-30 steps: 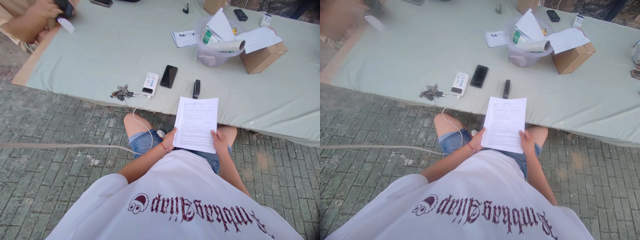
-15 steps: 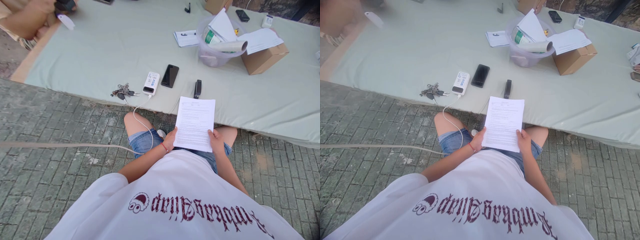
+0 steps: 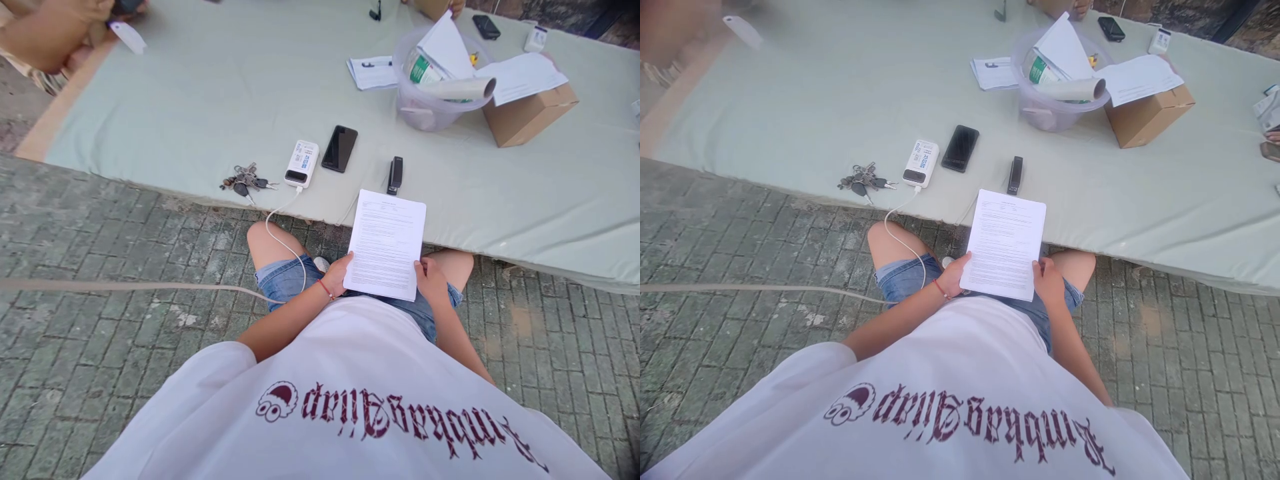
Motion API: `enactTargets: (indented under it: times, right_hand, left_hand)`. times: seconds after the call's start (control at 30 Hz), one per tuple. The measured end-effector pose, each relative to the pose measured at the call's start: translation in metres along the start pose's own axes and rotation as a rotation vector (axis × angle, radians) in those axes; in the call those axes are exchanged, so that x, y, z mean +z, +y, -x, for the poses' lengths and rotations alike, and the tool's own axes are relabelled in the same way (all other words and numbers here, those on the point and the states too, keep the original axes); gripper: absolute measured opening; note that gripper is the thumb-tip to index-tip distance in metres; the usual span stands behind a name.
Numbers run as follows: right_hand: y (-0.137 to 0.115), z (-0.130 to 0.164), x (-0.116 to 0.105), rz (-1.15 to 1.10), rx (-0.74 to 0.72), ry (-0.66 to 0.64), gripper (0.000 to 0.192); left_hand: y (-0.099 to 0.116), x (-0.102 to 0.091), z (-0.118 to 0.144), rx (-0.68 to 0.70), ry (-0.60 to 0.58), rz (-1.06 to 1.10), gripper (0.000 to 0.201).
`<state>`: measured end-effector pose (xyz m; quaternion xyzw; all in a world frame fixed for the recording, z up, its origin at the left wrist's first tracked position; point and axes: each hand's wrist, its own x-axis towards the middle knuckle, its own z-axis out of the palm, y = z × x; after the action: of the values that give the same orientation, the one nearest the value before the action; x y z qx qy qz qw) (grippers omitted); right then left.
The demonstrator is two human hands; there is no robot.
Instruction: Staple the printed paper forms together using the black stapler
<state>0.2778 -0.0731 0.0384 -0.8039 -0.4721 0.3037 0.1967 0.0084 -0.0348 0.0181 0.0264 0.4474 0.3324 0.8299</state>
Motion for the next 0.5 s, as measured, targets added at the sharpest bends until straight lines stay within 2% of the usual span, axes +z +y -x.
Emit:
enactTargets:
  times: [0.13, 0.23, 0.33, 0.5]
  right_hand:
    - [0.004, 0.001, 0.010, -0.633, 0.201, -0.300, 0.049]
    - [-0.001, 0.007, 0.019, -0.990, 0.329, -0.435, 0.053]
    - [-0.006, 0.014, 0.023, -1.076, 0.417, -0.517, 0.053]
    - [0.000, 0.028, 0.021, -1.035, 0.469, -0.577, 0.053]
  left_hand:
    - [0.003, -0.001, -0.001, -0.059, -0.057, 0.034, 0.043]
    - [0.002, -0.001, -0.002, -0.059, -0.087, 0.044, 0.044]
    - [0.001, -0.002, 0.001, -0.044, -0.077, 0.010, 0.041]
    - [-0.007, -0.016, 0.014, 0.078, -0.019, -0.149, 0.032]
